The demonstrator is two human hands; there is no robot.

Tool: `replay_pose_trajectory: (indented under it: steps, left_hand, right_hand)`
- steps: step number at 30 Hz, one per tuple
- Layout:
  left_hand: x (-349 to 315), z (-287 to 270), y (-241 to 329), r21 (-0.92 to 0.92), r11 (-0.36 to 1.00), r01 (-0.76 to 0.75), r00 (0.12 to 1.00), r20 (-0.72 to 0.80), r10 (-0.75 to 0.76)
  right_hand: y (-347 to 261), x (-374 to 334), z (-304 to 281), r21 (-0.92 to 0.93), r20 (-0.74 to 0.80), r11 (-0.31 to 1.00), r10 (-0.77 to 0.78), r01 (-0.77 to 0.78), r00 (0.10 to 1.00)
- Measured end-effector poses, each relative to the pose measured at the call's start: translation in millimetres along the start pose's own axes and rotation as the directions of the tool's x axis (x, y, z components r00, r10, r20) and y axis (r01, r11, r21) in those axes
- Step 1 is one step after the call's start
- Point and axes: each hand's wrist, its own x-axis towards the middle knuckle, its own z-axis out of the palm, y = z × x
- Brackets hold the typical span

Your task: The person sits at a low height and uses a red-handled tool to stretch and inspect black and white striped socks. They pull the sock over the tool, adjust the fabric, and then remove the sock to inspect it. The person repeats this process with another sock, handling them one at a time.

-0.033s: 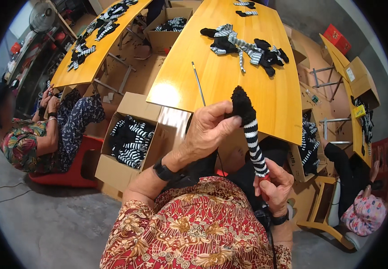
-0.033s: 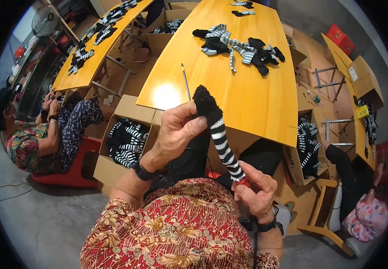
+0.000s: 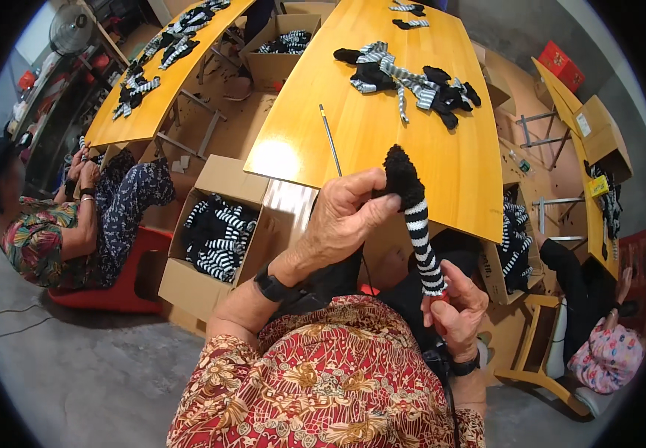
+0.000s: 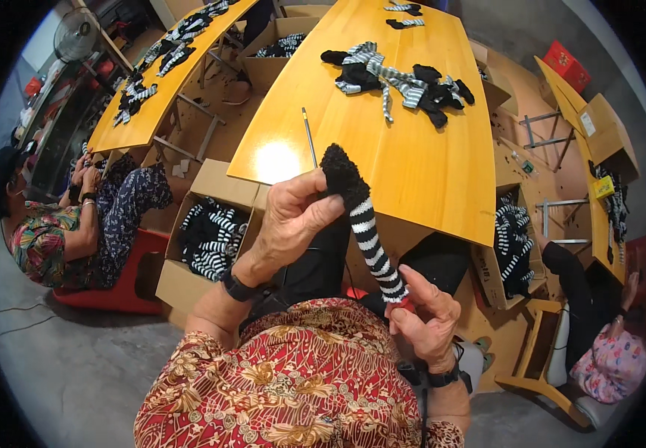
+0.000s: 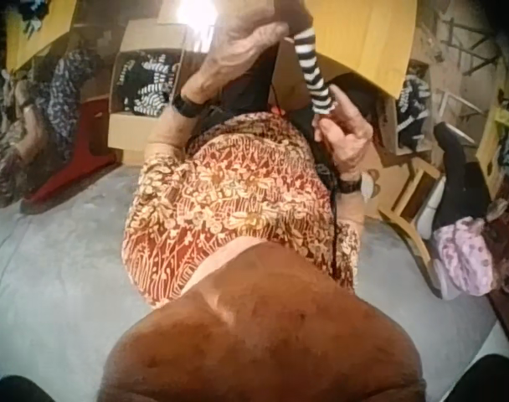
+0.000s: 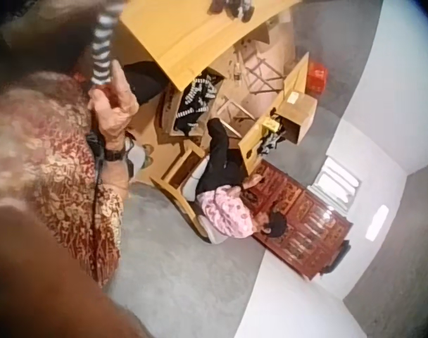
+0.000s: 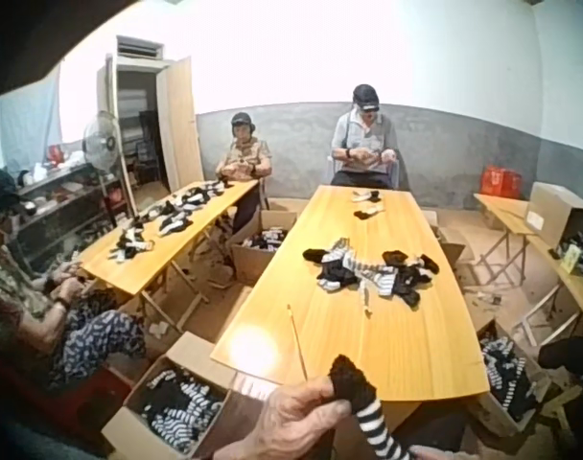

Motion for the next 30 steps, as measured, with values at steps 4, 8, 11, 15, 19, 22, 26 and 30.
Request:
replay_pose_trajectory:
  steps: [4,8,11,15,19,22,26,30]
  left_hand:
    - [5.4,-7.7,16.4,0.026,0.999,0.039,0.999,0.015,-0.039]
    - [13.0,-17.8,26.1,-0.171,0.985,0.030,0.999,-0.021,-0.034]
    - [13.1,-30.9,18.9,-0.097,0.993,0.062,0.998,0.041,-0.058]
    - [14.2,-30.0,11.9,-0.157,0.987,0.047,0.998,-0.026,-0.052]
    - [17.2,-19.4,5.7,-0.290,0.957,0.002,0.994,-0.106,-0.034]
    - [17.6,-12.7,2.1,-0.295,0.954,-0.047,0.989,-0.145,0.003]
    - [17.3,7.4,-0.9,-0.309,0.948,-0.076,0.979,-0.203,0.012]
    - [6.3,22.2,2.8,-0.072,0.997,-0.002,0.976,-0.216,-0.014]
  right_hand:
    - [1.5,4.2,-12.1,-0.159,0.123,0.987,-0.017,0.037,0.992]
    - [-2.5,9.3,-10.3,-0.245,0.136,0.966,-0.047,0.079,0.990]
    - [-7.5,8.3,-8.1,-0.255,0.170,0.962,-0.058,0.101,0.984]
    - [-13.9,10.4,-6.2,-0.274,0.207,0.956,-0.045,0.102,0.977]
    - [-7.2,11.3,-3.2,-0.397,0.257,0.874,-0.186,0.279,0.948]
    - [-6.1,11.8,-1.2,-0.448,0.254,0.822,-0.262,0.353,0.931]
    - [7.7,7.6,6.6,-0.372,0.101,0.869,-0.311,0.326,0.945]
    - [14.1,12.7,13.6,-0.354,0.027,0.889,-0.302,0.291,0.953]
